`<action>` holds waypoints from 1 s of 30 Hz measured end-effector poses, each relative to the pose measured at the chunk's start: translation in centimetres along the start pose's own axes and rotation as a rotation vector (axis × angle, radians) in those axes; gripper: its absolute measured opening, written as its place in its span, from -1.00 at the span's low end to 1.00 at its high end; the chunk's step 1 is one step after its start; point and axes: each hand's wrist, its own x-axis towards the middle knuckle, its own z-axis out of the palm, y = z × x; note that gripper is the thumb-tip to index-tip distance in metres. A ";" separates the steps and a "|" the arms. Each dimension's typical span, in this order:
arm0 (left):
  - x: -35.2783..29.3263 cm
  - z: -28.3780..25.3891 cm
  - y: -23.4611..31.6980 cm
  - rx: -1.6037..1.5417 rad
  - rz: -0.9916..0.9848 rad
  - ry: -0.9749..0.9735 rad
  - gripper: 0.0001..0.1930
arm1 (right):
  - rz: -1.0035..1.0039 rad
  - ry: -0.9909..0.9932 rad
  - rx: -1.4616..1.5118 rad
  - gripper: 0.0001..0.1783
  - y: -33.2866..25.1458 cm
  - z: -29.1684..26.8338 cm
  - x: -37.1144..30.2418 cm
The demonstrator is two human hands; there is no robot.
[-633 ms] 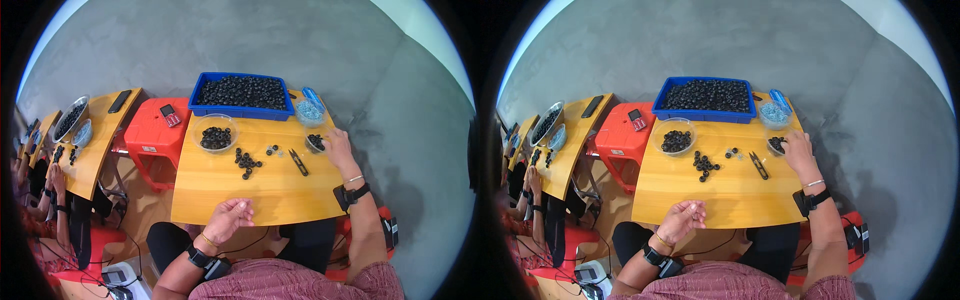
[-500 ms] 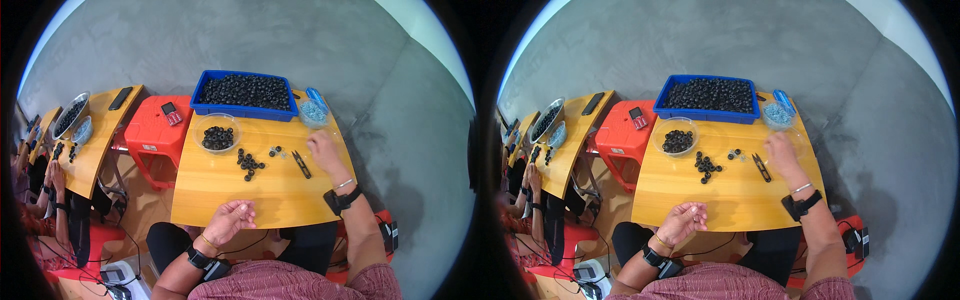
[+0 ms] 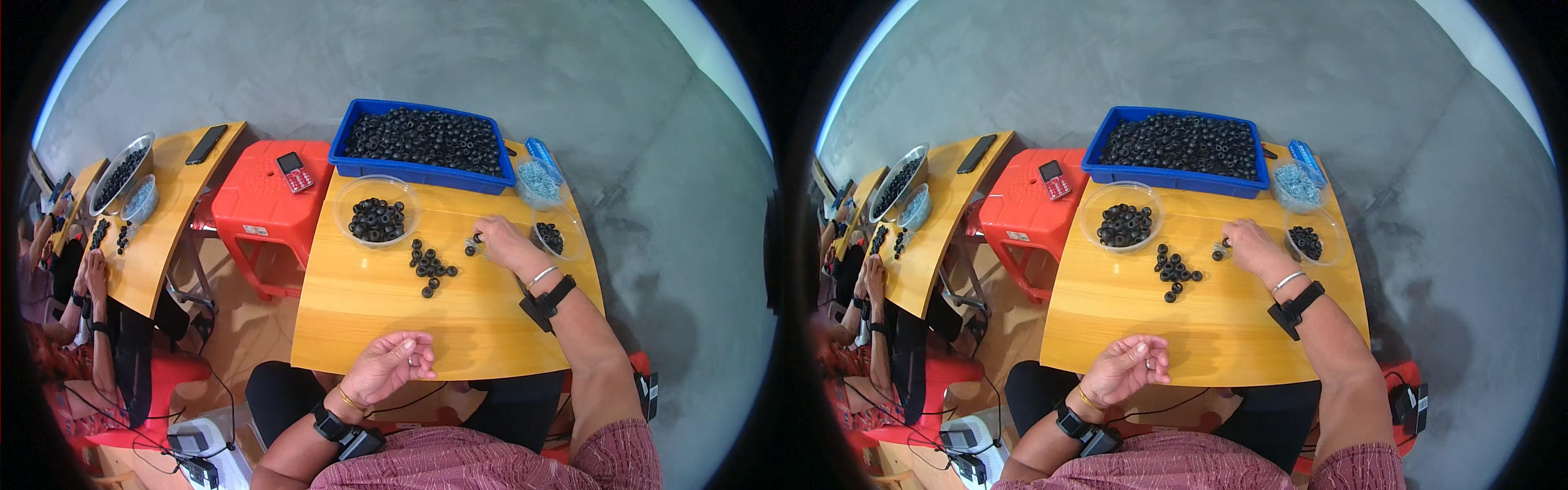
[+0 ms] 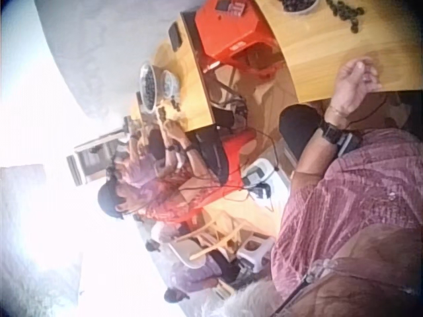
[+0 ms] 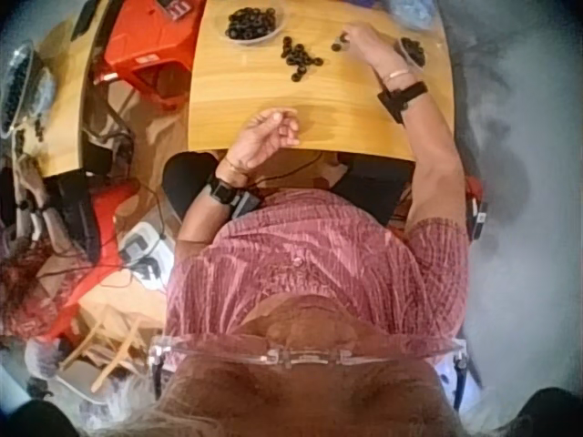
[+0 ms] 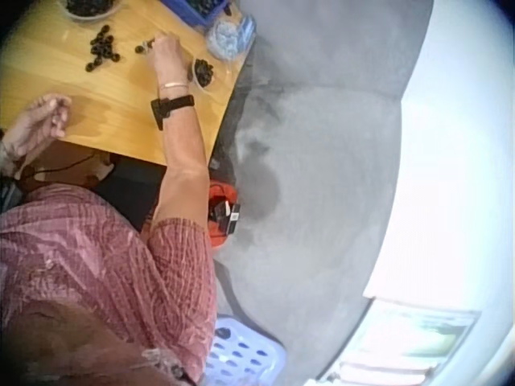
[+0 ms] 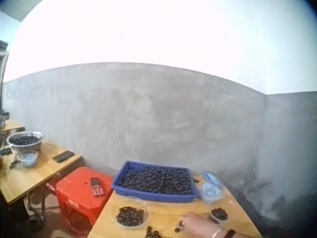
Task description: The person picks up a black plastic component and a small metal spring by hand, inserts the spring into the component, and places the assembled unit onto the table. They repeat this process, occasionally reaching into a blue bin for more components or a plastic bowl for springs.
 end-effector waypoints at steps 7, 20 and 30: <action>0.0 0.2 0.1 0.003 -0.002 -0.007 -0.72 | -0.056 0.064 -0.151 -0.85 -1.2 0.5 -0.4; 1.4 1.4 0.3 0.073 -0.010 0.162 -0.65 | 0.087 0.293 0.046 -0.92 -3.7 -1.6 -3.1; 1.1 0.9 1.0 0.097 0.105 0.277 -0.76 | -0.190 0.150 0.303 -0.95 -9.3 -1.0 -2.1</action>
